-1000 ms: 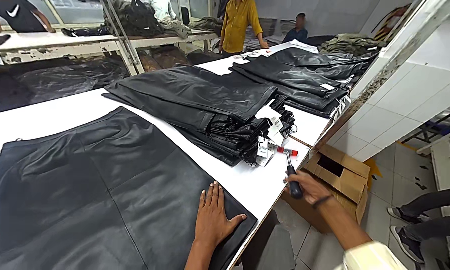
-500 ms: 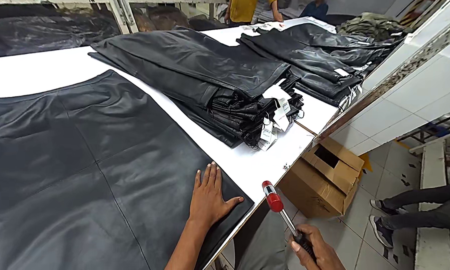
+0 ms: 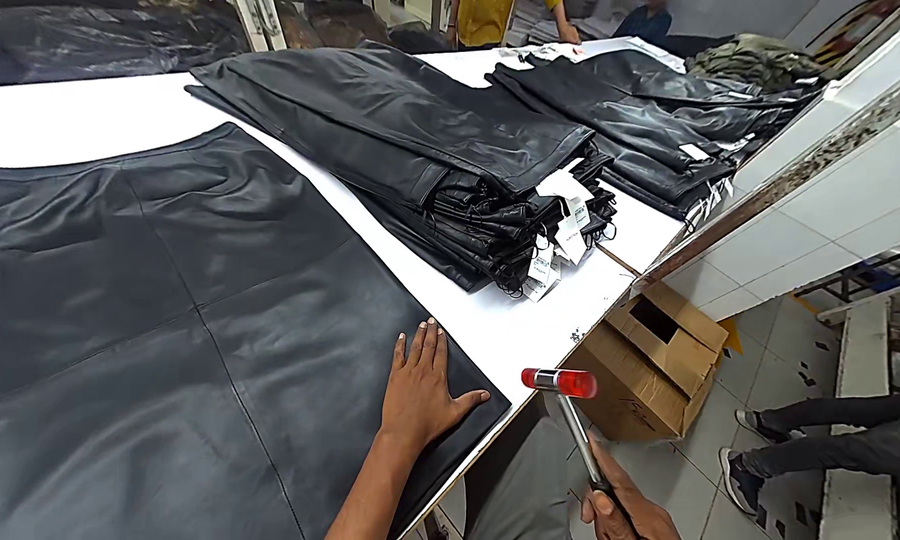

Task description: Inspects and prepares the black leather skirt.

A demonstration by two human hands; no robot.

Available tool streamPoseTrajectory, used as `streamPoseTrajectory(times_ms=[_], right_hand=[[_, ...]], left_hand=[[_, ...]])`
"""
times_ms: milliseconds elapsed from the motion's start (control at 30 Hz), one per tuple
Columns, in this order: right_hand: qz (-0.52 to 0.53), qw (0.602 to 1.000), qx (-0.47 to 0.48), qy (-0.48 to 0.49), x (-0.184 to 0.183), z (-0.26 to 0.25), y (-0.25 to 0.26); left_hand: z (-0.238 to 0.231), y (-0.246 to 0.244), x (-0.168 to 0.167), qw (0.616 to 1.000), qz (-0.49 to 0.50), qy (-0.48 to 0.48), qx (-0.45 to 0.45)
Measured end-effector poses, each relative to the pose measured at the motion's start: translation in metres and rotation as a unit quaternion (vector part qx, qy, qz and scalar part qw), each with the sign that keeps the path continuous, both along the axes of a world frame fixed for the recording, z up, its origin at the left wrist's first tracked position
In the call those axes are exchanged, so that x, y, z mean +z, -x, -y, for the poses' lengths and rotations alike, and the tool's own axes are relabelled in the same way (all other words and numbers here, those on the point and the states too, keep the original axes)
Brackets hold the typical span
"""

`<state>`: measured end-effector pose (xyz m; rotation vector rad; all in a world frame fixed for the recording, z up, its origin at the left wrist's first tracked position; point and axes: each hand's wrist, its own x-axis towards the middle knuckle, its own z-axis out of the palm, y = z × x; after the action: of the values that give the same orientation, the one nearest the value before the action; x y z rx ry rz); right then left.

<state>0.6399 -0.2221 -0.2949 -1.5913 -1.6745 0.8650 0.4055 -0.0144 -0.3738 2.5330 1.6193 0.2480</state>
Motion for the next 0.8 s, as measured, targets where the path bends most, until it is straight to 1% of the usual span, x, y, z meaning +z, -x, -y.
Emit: streamPoseTrajectory(times_ms=[67, 133, 200, 267, 333, 433, 467, 533, 600, 667, 700, 733, 800], right_hand=[[0.024, 1.000, 0.001, -0.013, -0.008, 0.001, 0.000], [0.070, 0.997, 0.018, 0.035, -0.020, 0.001, -0.008], [0.060, 0.997, 0.011, 0.043, -0.015, -0.002, -0.009], [0.023, 1.000, -0.004, 0.007, -0.006, -0.001, -0.002], [0.028, 1.000, -0.002, -0.012, -0.009, 0.001, 0.000], [0.079, 0.995, 0.030, 0.047, -0.024, 0.001, -0.008], [0.077, 0.995, 0.031, 0.047, -0.022, 0.000, -0.008], [0.049, 0.999, 0.016, 0.011, -0.015, 0.000, -0.002], [0.046, 0.999, 0.009, -0.008, -0.015, 0.003, 0.002], [0.071, 0.997, 0.017, 0.024, -0.025, 0.002, -0.002], [0.075, 0.996, 0.021, 0.051, -0.027, 0.001, -0.005], [0.072, 0.996, 0.018, 0.056, -0.025, 0.000, -0.005], [0.046, 0.999, 0.001, 0.018, -0.019, 0.001, 0.001]], left_hand=[[-0.001, 0.000, 0.000, 1.000, 0.001, -0.001, 0.000], [-0.002, -0.001, 0.000, 1.000, -0.002, 0.001, -0.002], [-0.003, -0.002, 0.001, 1.000, -0.004, 0.007, 0.000], [-0.002, -0.001, 0.002, 1.000, -0.009, 0.014, 0.002], [-0.001, -0.001, 0.001, 1.000, -0.008, 0.011, 0.003], [-0.001, -0.002, -0.001, 1.000, -0.004, 0.002, 0.001], [-0.002, -0.002, 0.000, 1.000, -0.005, 0.004, 0.003], [-0.002, -0.002, 0.002, 1.000, -0.010, 0.015, 0.005], [0.000, -0.001, 0.002, 1.000, -0.013, 0.021, 0.004], [0.000, -0.002, 0.003, 1.000, -0.015, 0.022, 0.002], [-0.001, -0.002, 0.002, 1.000, -0.015, 0.021, 0.002], [-0.002, -0.003, 0.003, 1.000, -0.017, 0.022, 0.003], [-0.002, -0.003, 0.003, 1.000, -0.014, 0.020, 0.006]])
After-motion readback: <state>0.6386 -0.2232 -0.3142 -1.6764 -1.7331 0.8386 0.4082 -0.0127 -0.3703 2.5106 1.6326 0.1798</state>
